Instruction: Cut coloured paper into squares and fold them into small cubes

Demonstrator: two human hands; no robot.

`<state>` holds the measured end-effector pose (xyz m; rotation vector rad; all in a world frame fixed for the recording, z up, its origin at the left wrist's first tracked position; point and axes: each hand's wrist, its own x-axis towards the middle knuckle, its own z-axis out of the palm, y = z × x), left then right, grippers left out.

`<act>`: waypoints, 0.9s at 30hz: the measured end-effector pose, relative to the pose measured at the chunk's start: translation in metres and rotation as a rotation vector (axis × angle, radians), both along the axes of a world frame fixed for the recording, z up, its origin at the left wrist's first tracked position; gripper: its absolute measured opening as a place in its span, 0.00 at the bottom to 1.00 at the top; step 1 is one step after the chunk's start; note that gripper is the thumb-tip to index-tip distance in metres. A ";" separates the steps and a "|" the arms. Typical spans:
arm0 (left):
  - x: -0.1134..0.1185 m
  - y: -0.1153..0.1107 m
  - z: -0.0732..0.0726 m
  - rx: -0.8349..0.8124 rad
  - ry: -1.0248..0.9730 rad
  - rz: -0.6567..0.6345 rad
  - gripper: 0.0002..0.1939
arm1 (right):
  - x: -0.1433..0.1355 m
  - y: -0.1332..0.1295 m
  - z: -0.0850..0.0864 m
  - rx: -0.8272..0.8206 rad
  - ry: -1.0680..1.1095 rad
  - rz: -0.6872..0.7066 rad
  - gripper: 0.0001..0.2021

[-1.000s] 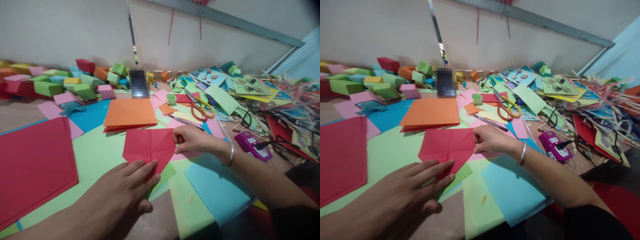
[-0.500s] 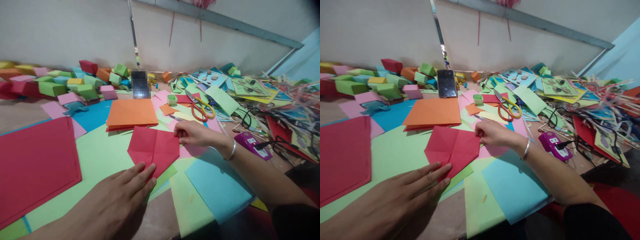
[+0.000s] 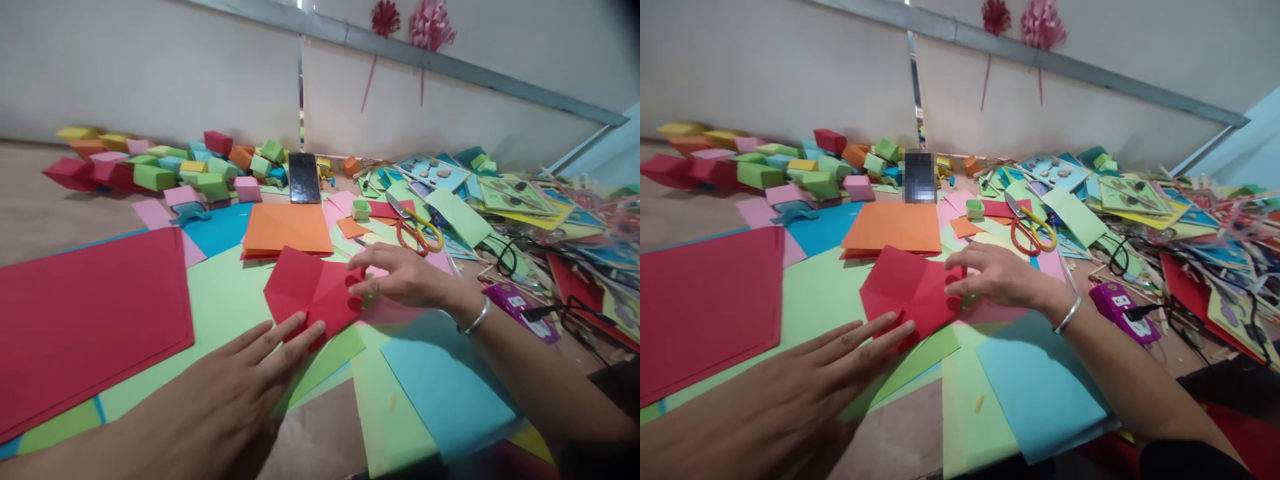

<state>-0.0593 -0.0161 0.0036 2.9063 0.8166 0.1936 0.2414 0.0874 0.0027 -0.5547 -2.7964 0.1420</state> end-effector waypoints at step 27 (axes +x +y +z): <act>0.011 0.008 -0.046 0.207 0.058 0.069 0.28 | -0.016 -0.012 -0.007 -0.338 0.074 0.257 0.09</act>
